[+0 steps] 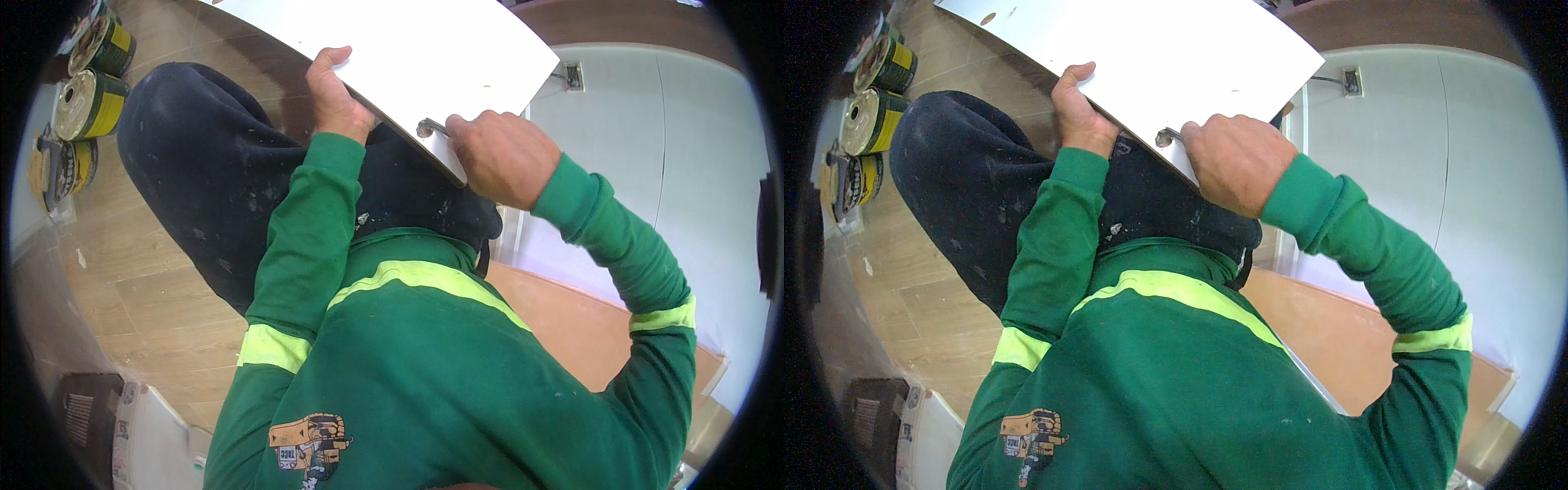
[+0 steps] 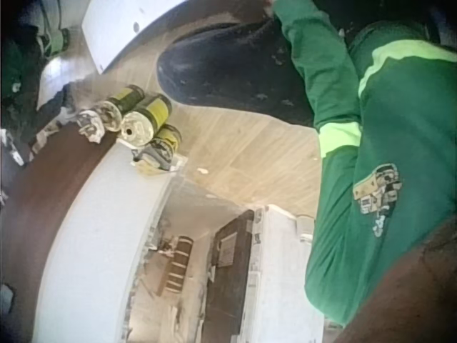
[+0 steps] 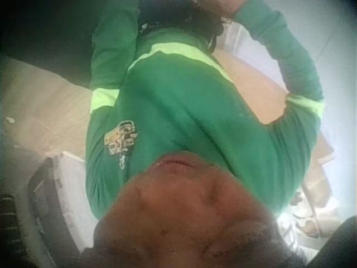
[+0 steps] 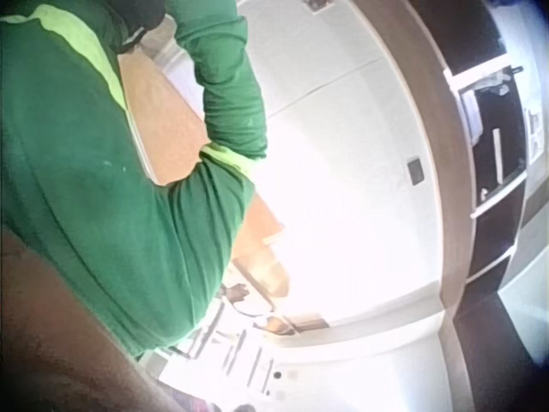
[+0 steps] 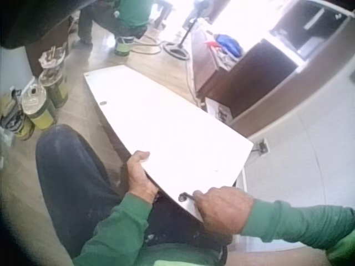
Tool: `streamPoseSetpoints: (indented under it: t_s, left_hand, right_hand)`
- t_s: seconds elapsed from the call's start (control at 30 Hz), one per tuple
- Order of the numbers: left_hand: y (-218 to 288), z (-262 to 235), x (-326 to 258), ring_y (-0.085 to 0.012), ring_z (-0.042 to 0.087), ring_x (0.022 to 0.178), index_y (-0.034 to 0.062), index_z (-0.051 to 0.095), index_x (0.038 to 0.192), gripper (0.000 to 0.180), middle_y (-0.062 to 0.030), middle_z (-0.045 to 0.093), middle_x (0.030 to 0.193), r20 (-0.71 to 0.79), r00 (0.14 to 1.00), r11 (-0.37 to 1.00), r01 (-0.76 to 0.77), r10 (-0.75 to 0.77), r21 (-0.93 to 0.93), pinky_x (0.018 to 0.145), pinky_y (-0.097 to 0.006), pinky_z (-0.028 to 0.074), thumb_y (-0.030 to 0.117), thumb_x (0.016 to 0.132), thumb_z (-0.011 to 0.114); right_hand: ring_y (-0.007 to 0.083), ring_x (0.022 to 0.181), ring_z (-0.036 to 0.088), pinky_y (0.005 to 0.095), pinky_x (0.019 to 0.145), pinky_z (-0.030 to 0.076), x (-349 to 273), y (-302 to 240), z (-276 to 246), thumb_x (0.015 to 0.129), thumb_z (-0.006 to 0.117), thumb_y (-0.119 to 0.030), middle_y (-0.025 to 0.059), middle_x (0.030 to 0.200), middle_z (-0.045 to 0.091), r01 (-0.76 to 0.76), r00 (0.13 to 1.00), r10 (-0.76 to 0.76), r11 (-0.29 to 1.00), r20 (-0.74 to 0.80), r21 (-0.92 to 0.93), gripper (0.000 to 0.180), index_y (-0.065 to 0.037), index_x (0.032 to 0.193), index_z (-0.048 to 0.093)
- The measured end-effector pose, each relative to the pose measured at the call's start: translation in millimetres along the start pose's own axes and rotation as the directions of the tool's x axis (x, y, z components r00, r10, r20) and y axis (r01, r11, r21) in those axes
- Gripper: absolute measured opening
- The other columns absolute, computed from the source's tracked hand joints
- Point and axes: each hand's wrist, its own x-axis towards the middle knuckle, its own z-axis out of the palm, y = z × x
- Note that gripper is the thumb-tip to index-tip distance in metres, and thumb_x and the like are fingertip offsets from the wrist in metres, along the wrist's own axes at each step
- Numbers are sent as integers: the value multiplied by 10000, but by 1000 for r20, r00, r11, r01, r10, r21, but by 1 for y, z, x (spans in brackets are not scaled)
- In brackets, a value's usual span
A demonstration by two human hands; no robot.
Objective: The person sits on the floor and uses a chisel to clean out pre-drilled holes in a white cabinet door. They repeatedly scrape the interior of the holes to remove debris, then inspect the cleaned areas.
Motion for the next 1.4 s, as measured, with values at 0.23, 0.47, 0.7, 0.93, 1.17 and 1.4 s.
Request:
streamPoseSetpoints:
  t_s: [0.23,0.47,0.7,0.93,1.17,1.4]
  left_hand:
    - [0,-8,9,-425,595,1326,-108,438,1451,629,-280,566,1366,-10,998,997,-67,67,27,1164,-548,500,158,905,603]
    - [6,-14,13,-410,583,1348,-100,420,1467,663,-273,552,1375,35,996,992,-89,86,90,1177,-536,495,165,889,612]
    - [6,-11,8,-403,606,1316,-106,448,1434,612,-261,578,1323,30,993,990,-115,113,87,1157,-530,508,164,907,601]
    - [7,-13,16,-407,630,1271,-100,486,1392,551,-253,600,1315,13,992,985,-123,123,118,1144,-527,520,164,921,600]
    - [0,-15,21,-412,622,1285,-91,502,1391,549,-248,605,1325,15,996,992,-86,85,94,1145,-543,511,184,924,592]
    - [-21,0,10,-381,585,1300,-64,539,1375,545,-223,602,1357,-101,993,998,59,-58,9,1159,-528,460,239,928,619]
  right_hand:
    - [372,834,807,480,781,658,20,29,-7,936,687,-95,245,898,784,214,975,-199,961,101,-172,265,-16,1187,723]
    - [355,813,806,467,764,656,34,46,-6,931,740,-100,209,912,795,373,928,-366,898,72,-235,314,-42,1237,705]
    - [349,852,810,454,814,656,47,56,-1,922,741,-55,180,995,813,482,865,-502,823,13,-301,358,-68,1275,686]
    - [398,962,758,484,858,613,26,47,-1,985,695,-90,205,1055,757,255,965,-261,959,-33,-123,222,-30,1194,651]
    - [376,824,716,487,744,562,-18,30,-11,1083,556,-89,212,906,691,118,992,-90,927,-92,356,146,23,1171,588]
    - [275,637,697,405,616,561,-30,25,16,1093,562,-86,133,729,696,-130,991,123,862,47,491,266,-42,1352,603]
